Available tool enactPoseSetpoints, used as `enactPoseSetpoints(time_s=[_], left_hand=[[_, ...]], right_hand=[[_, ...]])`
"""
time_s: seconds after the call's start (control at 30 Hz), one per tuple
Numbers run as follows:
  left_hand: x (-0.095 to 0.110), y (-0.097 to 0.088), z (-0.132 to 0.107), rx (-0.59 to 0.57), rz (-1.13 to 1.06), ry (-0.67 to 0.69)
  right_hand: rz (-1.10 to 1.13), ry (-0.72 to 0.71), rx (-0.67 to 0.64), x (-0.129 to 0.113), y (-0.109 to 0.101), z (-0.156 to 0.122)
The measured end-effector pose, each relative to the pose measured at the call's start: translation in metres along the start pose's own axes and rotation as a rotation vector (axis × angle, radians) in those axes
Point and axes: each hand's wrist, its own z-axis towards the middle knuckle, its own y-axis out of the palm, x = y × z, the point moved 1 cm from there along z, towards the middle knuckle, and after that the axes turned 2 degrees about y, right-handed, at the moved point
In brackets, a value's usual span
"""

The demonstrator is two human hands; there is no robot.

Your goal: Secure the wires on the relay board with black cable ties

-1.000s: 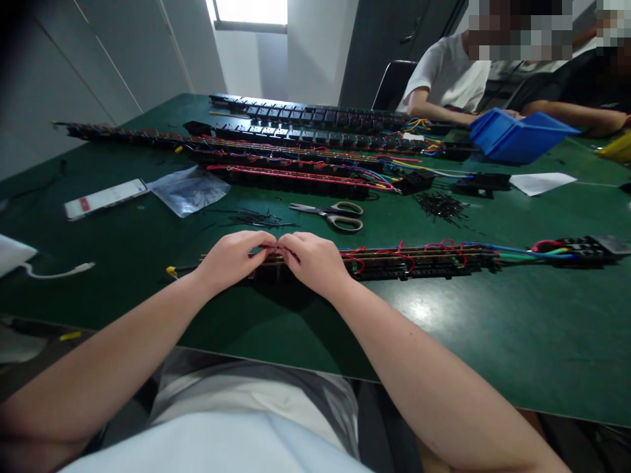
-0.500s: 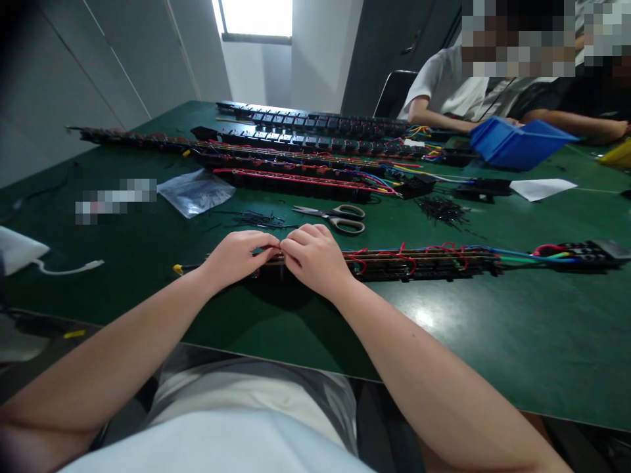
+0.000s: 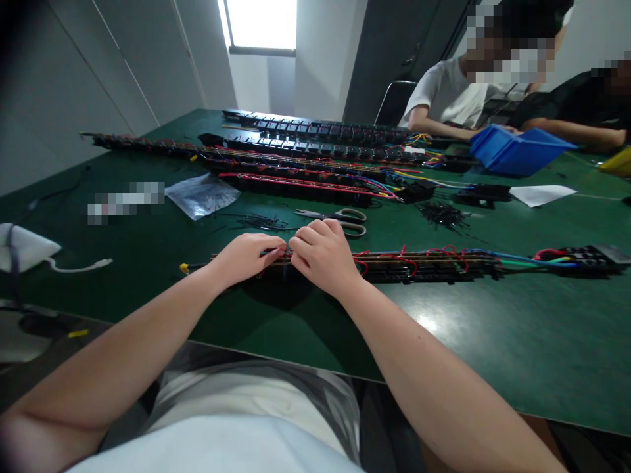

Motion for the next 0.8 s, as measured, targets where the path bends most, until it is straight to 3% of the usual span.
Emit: enactPoseSetpoints(time_s=[0.23, 0.57, 0.8], left_hand=[[0.000, -0.002, 0.001, -0.026, -0.001, 0.002], [0.003, -0.001, -0.002, -0.031, -0.007, -0.005], [0.014, -0.009, -0.022, -0.086, -0.064, 0.019]], right_hand=[[0.092, 0.084, -0.067, 0.005, 0.003, 0.000], [0.279, 0.099, -0.463, 0.033, -0.007, -0.008], [0.306, 0.068, -0.606, 0.018, -0.021, -0.007]])
